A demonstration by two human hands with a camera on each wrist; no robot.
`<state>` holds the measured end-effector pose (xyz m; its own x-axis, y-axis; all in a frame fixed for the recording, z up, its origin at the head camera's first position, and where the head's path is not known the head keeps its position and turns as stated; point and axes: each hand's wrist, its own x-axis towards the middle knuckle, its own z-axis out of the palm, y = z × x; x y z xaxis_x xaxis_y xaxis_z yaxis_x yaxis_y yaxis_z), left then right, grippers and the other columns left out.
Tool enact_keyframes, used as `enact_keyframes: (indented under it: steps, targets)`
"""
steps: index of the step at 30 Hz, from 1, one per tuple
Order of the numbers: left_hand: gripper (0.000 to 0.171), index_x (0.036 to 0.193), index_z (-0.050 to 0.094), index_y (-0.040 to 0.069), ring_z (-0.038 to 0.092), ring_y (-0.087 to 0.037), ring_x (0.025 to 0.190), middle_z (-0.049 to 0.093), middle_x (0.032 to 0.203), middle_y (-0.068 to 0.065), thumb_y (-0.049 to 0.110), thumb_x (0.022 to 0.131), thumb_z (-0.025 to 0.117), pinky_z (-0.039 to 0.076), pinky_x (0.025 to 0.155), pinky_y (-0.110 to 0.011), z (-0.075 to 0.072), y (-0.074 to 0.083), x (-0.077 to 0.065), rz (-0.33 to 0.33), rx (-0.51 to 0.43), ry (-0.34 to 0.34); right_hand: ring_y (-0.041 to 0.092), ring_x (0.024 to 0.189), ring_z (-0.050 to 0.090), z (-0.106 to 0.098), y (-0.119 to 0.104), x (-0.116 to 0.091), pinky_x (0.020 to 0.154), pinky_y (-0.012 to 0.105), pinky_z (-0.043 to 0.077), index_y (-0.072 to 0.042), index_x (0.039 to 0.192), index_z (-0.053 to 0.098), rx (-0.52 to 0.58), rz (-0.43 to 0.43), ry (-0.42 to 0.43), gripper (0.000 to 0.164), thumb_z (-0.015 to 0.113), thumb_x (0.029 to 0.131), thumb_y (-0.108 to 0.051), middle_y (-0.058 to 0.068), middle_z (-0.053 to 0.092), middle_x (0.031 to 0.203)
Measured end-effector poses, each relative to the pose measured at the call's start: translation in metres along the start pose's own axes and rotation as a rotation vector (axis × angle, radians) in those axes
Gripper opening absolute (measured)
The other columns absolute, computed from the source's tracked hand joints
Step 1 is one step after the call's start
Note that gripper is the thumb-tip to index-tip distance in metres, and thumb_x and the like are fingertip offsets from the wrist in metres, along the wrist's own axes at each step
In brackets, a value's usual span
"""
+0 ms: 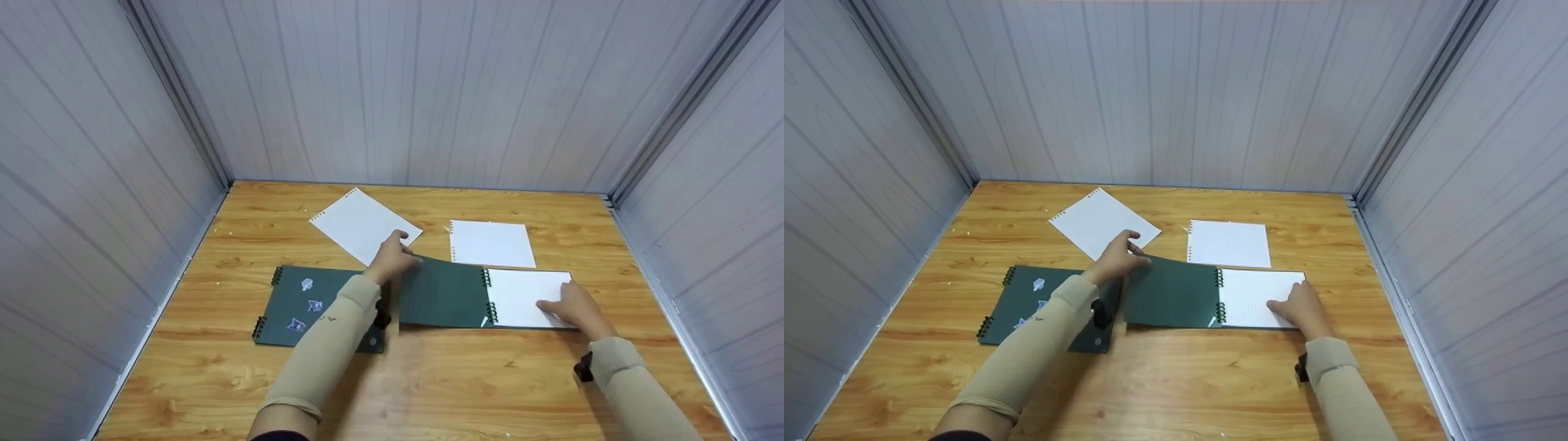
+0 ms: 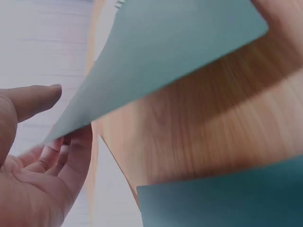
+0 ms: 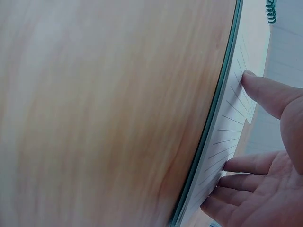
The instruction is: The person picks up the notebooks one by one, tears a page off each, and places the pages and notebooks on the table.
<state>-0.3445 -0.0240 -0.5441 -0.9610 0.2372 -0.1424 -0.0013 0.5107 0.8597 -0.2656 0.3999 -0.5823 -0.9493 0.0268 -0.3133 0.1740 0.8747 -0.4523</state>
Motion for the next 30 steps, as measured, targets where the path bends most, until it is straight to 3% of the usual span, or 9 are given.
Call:
enact_keyframes:
  steps: [4,7,10,12,15,19,23,26,30]
  targets:
    - [0.072,0.158,0.043,-0.002,0.065,-0.029,0.120,0.061,0.140,-0.021,0.018,0.098,0.078,0.056,0.108,-0.048,-0.003,-0.001,-0.010,-0.103,-0.138,0.004,0.055,0.123,0.058,0.001,-0.001,0.000,0.113,0.069,0.047,0.030,0.146,0.040,-0.007,-0.009,0.021,0.088,0.075,0.101,-0.038,0.053,0.045,0.148]
    - [0.064,0.153,0.049,-0.003,0.063,-0.026,0.109,0.064,0.135,-0.018,0.016,0.099,0.076,0.058,0.098,-0.043,-0.004,-0.003,-0.017,-0.159,-0.201,-0.023,0.045,0.108,0.059,0.003,-0.001,0.000,0.103,0.066,0.052,0.029,0.141,0.046,-0.017,-0.036,0.040,0.085,0.076,0.100,-0.039,0.050,0.053,0.140]
    - [0.051,0.145,0.057,-0.005,0.063,-0.022,0.102,0.069,0.126,-0.015,0.012,0.100,0.073,0.057,0.093,-0.039,-0.003,-0.008,-0.027,-0.174,-0.254,-0.063,0.051,0.117,0.061,0.005,-0.004,-0.002,0.106,0.067,0.051,0.028,0.142,0.046,-0.021,-0.047,0.045,0.087,0.075,0.100,-0.042,0.050,0.051,0.144]
    - [0.045,0.142,0.061,-0.005,0.067,-0.024,0.106,0.071,0.126,-0.016,0.007,0.100,0.071,0.059,0.098,-0.041,-0.002,-0.011,-0.032,-0.174,-0.308,-0.087,0.058,0.127,0.059,0.006,-0.006,-0.003,0.110,0.069,0.049,0.028,0.144,0.045,-0.019,-0.046,0.051,0.089,0.075,0.100,-0.043,0.051,0.048,0.147]
    - [0.051,0.147,0.057,-0.005,0.065,-0.032,0.130,0.067,0.141,-0.020,0.002,0.097,0.068,0.052,0.118,-0.050,0.001,-0.014,-0.041,-0.175,-0.363,-0.106,0.058,0.131,0.056,0.009,-0.010,-0.004,0.113,0.070,0.047,0.028,0.146,0.043,-0.007,-0.028,0.058,0.090,0.075,0.100,-0.043,0.051,0.046,0.150]
    - [0.072,0.160,0.044,-0.003,0.051,-0.038,0.149,0.055,0.158,-0.022,-0.005,0.091,0.065,0.036,0.130,-0.057,0.002,-0.013,-0.053,-0.170,-0.354,-0.107,0.041,0.102,0.060,0.014,-0.017,-0.004,0.094,0.060,0.055,0.025,0.134,0.054,-0.010,-0.033,0.072,0.079,0.077,0.100,-0.042,0.044,0.061,0.129]
    - [0.078,0.161,0.039,-0.004,0.051,-0.038,0.146,0.052,0.159,-0.023,-0.010,0.086,0.060,0.037,0.129,-0.057,0.000,-0.006,-0.063,-0.136,-0.375,-0.072,0.035,0.091,0.058,0.019,-0.027,-0.003,0.084,0.053,0.053,0.022,0.126,0.060,-0.058,-0.048,0.075,0.072,0.077,0.100,-0.042,0.037,0.065,0.116]
    - [0.071,0.159,0.044,-0.005,0.059,-0.037,0.139,0.057,0.153,-0.025,-0.011,0.089,0.055,0.047,0.123,-0.055,-0.002,0.003,-0.070,-0.109,-0.503,-0.049,0.034,0.092,0.059,0.023,-0.034,-0.003,0.087,0.054,0.055,0.022,0.128,0.061,-0.078,-0.048,0.074,0.070,0.076,0.100,-0.041,0.037,0.067,0.120]
    - [0.066,0.158,0.047,-0.003,0.065,-0.038,0.134,0.061,0.149,-0.026,-0.009,0.093,0.052,0.057,0.111,-0.052,-0.001,0.019,-0.079,-0.032,-0.654,-0.021,0.031,0.084,0.056,0.028,-0.044,-0.002,0.078,0.046,0.051,0.014,0.110,0.067,-0.090,-0.064,0.083,0.053,0.076,0.100,-0.037,0.026,0.066,0.099]
